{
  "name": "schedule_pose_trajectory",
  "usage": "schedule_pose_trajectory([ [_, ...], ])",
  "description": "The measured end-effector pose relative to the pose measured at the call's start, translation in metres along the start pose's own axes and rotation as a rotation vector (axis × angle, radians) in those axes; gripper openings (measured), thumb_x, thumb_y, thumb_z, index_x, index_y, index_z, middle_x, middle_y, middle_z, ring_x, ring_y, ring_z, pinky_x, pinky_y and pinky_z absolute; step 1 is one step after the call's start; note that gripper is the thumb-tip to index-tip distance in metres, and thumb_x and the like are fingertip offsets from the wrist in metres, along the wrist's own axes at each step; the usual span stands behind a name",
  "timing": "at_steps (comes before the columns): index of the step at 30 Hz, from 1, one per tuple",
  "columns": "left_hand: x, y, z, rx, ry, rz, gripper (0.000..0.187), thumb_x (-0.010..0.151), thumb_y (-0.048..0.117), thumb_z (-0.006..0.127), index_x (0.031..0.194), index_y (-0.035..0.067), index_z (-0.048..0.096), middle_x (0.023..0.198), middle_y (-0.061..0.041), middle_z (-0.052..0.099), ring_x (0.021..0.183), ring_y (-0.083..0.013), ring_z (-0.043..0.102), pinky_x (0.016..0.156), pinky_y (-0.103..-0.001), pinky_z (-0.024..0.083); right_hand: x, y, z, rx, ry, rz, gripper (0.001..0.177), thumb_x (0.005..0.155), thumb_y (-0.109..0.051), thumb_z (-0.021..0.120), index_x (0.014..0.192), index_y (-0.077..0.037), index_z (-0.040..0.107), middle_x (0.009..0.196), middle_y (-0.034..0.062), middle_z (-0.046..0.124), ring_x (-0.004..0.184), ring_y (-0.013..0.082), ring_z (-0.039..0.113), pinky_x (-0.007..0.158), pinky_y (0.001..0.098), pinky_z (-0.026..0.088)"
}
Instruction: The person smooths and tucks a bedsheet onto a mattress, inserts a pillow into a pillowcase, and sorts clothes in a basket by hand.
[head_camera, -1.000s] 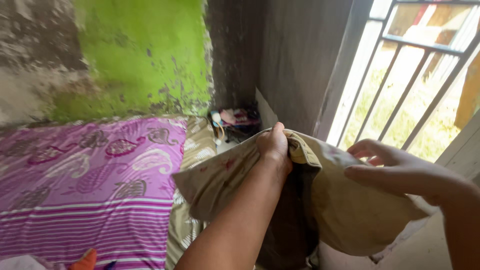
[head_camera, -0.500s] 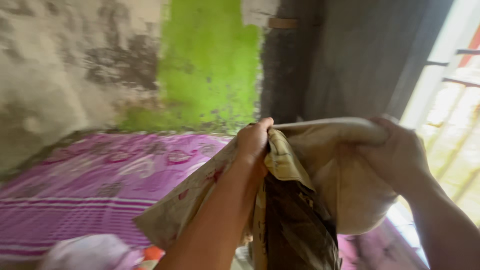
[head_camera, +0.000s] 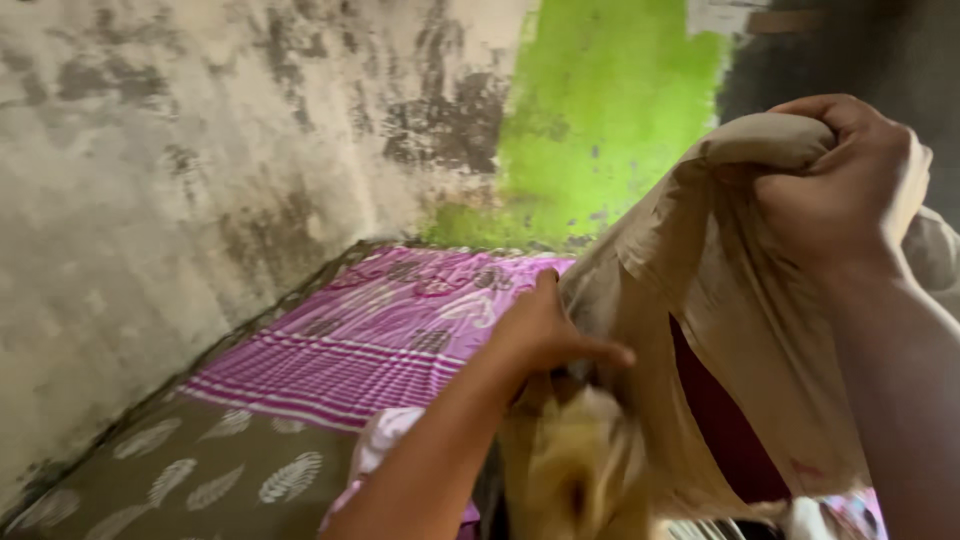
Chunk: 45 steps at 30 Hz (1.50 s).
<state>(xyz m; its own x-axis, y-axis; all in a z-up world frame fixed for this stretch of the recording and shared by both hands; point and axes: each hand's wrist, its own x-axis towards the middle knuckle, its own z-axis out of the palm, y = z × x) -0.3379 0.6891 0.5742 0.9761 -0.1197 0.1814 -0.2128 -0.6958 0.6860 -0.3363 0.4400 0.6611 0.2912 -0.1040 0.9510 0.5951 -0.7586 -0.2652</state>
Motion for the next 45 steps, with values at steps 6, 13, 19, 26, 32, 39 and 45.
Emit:
schedule_pose_trajectory([
  [6,-0.016,-0.046,-0.008,0.144,0.228,-0.149,0.095,0.070,0.050,0.082,0.145,0.008,0.041,0.128,-0.022,0.058,0.115,-0.0420,0.062,0.091,-0.051,0.053,0.008,-0.052,0.048,0.033,-0.082,-0.124,0.032,0.078,-0.001,0.084,0.108,0.000,0.075,0.102,0.0168,0.074,0.085,0.0248,0.072,0.074,0.0354,0.060],
  [13,0.027,-0.118,-0.032,0.236,0.255,-0.037,0.048,0.083,0.021,0.070,0.128,0.009,0.056,0.117,-0.021,0.068,0.111,-0.0421,0.064,0.090,-0.054,0.052,0.000,-0.053,0.125,0.099,-0.271,0.063,0.037,0.081,-0.002,0.076,0.117,-0.009,0.078,0.105,0.0119,0.077,0.087,0.0207,0.074,0.078,0.0338,0.062],
  [19,0.063,-0.134,-0.047,0.141,0.200,0.023,0.069,0.075,0.027,0.081,0.133,0.007,0.049,0.112,-0.019,0.069,0.105,-0.0387,0.068,0.083,-0.050,0.056,-0.018,-0.053,0.174,0.046,-0.402,0.299,0.040,0.072,-0.011,0.083,0.112,-0.014,0.079,0.101,0.0105,0.079,0.084,0.0213,0.075,0.077,0.0355,0.060],
  [26,0.127,-0.132,-0.016,0.127,0.129,0.202,0.092,0.061,0.035,0.089,0.139,0.012,0.045,0.109,-0.014,0.070,0.103,-0.0351,0.069,0.080,-0.048,0.055,-0.054,-0.030,0.207,-0.054,-0.554,0.363,0.045,0.062,-0.020,0.092,0.106,-0.016,0.080,0.094,0.0095,0.079,0.083,0.0226,0.076,0.076,0.0384,0.059],
  [32,0.190,-0.186,0.045,0.035,0.152,0.489,0.071,0.062,0.042,0.090,0.117,0.012,0.059,0.108,-0.014,0.069,0.103,-0.0361,0.067,0.083,-0.048,0.054,-0.085,0.027,0.245,-0.106,-0.623,0.361,0.051,0.057,-0.017,0.091,0.106,-0.016,0.078,0.096,0.0095,0.080,0.087,0.0234,0.077,0.078,0.0380,0.059],
  [39,0.266,-0.289,0.150,-0.038,-0.212,0.548,0.058,0.071,0.045,0.085,0.117,0.012,0.070,0.112,-0.018,0.071,0.105,-0.0381,0.069,0.087,-0.047,0.055,-0.159,0.097,0.309,-0.277,-0.898,0.488,0.056,0.054,-0.031,0.098,0.106,-0.022,0.078,0.095,0.0056,0.079,0.093,0.0248,0.075,0.083,0.0390,0.057],
  [45,0.321,-0.381,0.264,-0.014,-0.571,0.225,0.069,0.084,0.044,0.076,0.134,0.006,0.047,0.115,-0.020,0.071,0.107,-0.0357,0.071,0.093,-0.045,0.055,-0.270,0.193,0.391,-0.376,-0.943,0.563,0.063,0.053,-0.034,0.095,0.113,-0.028,0.076,0.098,0.0055,0.078,0.097,0.0287,0.072,0.085,0.0412,0.056],
])
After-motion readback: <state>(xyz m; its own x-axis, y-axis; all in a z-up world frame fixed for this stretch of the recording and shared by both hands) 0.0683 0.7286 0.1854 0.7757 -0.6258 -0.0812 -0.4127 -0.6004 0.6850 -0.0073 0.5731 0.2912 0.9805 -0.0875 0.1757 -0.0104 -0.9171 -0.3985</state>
